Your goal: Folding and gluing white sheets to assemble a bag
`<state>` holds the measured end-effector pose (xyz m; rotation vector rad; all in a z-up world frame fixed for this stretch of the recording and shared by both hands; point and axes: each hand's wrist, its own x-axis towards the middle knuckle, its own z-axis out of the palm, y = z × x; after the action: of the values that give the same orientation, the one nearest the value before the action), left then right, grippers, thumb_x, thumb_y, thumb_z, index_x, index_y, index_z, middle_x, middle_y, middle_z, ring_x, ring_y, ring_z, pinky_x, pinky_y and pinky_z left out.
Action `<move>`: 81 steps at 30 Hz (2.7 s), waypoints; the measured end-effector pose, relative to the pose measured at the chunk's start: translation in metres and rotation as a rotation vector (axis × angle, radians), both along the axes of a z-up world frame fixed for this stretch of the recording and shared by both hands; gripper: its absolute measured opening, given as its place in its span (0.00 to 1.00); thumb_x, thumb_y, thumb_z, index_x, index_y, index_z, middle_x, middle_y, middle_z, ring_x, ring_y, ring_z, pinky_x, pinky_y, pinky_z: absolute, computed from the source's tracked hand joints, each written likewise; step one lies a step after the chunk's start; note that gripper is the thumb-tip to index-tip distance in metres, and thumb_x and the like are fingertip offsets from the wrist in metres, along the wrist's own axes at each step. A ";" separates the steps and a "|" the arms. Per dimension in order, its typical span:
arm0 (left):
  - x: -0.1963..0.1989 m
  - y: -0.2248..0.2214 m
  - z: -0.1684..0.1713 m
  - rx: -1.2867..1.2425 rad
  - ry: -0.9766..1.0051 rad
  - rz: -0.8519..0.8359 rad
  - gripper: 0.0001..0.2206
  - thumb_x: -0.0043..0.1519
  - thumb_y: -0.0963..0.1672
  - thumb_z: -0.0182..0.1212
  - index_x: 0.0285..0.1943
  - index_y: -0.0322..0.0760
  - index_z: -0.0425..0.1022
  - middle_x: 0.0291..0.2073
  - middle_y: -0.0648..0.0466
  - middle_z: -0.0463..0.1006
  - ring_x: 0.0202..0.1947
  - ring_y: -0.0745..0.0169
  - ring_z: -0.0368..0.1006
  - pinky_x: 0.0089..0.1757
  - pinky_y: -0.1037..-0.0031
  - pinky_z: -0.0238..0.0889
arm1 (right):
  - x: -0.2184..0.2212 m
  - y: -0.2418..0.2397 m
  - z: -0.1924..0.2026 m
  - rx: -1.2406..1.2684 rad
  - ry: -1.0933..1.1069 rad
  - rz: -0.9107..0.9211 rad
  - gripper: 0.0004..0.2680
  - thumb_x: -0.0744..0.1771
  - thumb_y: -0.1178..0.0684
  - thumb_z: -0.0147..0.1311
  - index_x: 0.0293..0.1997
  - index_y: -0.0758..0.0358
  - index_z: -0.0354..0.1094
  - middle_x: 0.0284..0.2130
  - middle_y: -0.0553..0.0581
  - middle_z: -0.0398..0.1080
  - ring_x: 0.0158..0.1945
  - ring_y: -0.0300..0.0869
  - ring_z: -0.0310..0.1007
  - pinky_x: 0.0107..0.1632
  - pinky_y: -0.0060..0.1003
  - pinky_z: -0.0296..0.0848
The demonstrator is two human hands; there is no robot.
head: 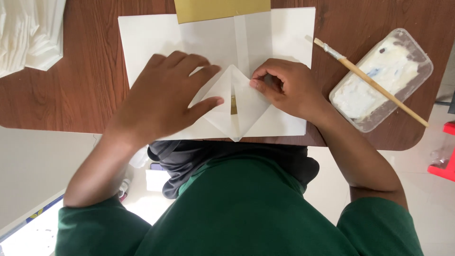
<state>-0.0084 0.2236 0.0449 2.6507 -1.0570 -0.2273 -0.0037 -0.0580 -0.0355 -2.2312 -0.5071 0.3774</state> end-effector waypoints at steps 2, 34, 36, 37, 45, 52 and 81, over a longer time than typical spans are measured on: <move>0.018 -0.007 -0.009 -0.074 0.040 -0.011 0.21 0.70 0.53 0.56 0.62 0.36 0.77 0.52 0.46 0.79 0.50 0.43 0.73 0.44 0.54 0.63 | -0.002 0.000 0.001 -0.030 0.011 -0.007 0.05 0.71 0.48 0.56 0.39 0.53 0.73 0.25 0.43 0.69 0.24 0.35 0.61 0.34 0.33 0.62; 0.078 -0.052 -0.067 -0.197 0.226 -0.269 0.07 0.61 0.43 0.60 0.32 0.47 0.82 0.33 0.63 0.75 0.37 0.59 0.65 0.44 0.62 0.49 | -0.008 -0.005 0.004 0.008 -0.052 0.029 0.05 0.72 0.53 0.52 0.41 0.58 0.71 0.33 0.47 0.70 0.25 0.38 0.61 0.33 0.34 0.64; 0.076 -0.052 -0.068 -0.180 0.160 -0.287 0.07 0.62 0.43 0.59 0.31 0.46 0.81 0.32 0.62 0.74 0.36 0.58 0.65 0.42 0.60 0.48 | -0.009 -0.005 0.006 -0.026 -0.052 0.039 0.03 0.71 0.54 0.53 0.41 0.56 0.71 0.34 0.46 0.70 0.24 0.38 0.61 0.32 0.34 0.64; 0.074 -0.051 -0.068 -0.179 0.163 -0.287 0.07 0.62 0.43 0.59 0.31 0.46 0.81 0.32 0.62 0.74 0.36 0.58 0.65 0.42 0.60 0.48 | -0.008 -0.005 0.004 -0.025 -0.049 0.039 0.03 0.71 0.54 0.53 0.41 0.56 0.71 0.34 0.46 0.70 0.24 0.38 0.61 0.32 0.34 0.64; 0.044 -0.027 -0.039 -0.476 -0.066 -0.089 0.05 0.68 0.41 0.73 0.43 0.38 0.79 0.41 0.55 0.76 0.45 0.53 0.71 0.49 0.62 0.51 | -0.006 -0.005 -0.002 -0.064 -0.026 0.047 0.04 0.69 0.49 0.57 0.38 0.53 0.72 0.32 0.43 0.68 0.26 0.36 0.65 0.34 0.34 0.64; 0.009 0.015 -0.063 -0.373 0.065 0.072 0.06 0.65 0.43 0.75 0.44 0.41 0.81 0.42 0.57 0.75 0.44 0.55 0.69 0.47 0.62 0.50 | -0.002 0.000 0.002 -0.046 -0.001 0.022 0.06 0.69 0.49 0.61 0.33 0.52 0.74 0.32 0.41 0.74 0.27 0.34 0.69 0.33 0.32 0.64; 0.005 0.019 -0.089 -0.655 0.125 0.052 0.08 0.61 0.37 0.75 0.36 0.39 0.79 0.38 0.56 0.77 0.41 0.58 0.69 0.46 0.66 0.51 | 0.004 0.009 0.011 0.012 0.157 -0.018 0.03 0.66 0.50 0.67 0.35 0.52 0.80 0.25 0.43 0.74 0.26 0.31 0.63 0.32 0.28 0.61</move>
<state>-0.0035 0.2423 -0.0442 2.0424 -0.8370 -0.0234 0.0000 -0.0490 -0.0246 -2.1718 -0.4043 0.5340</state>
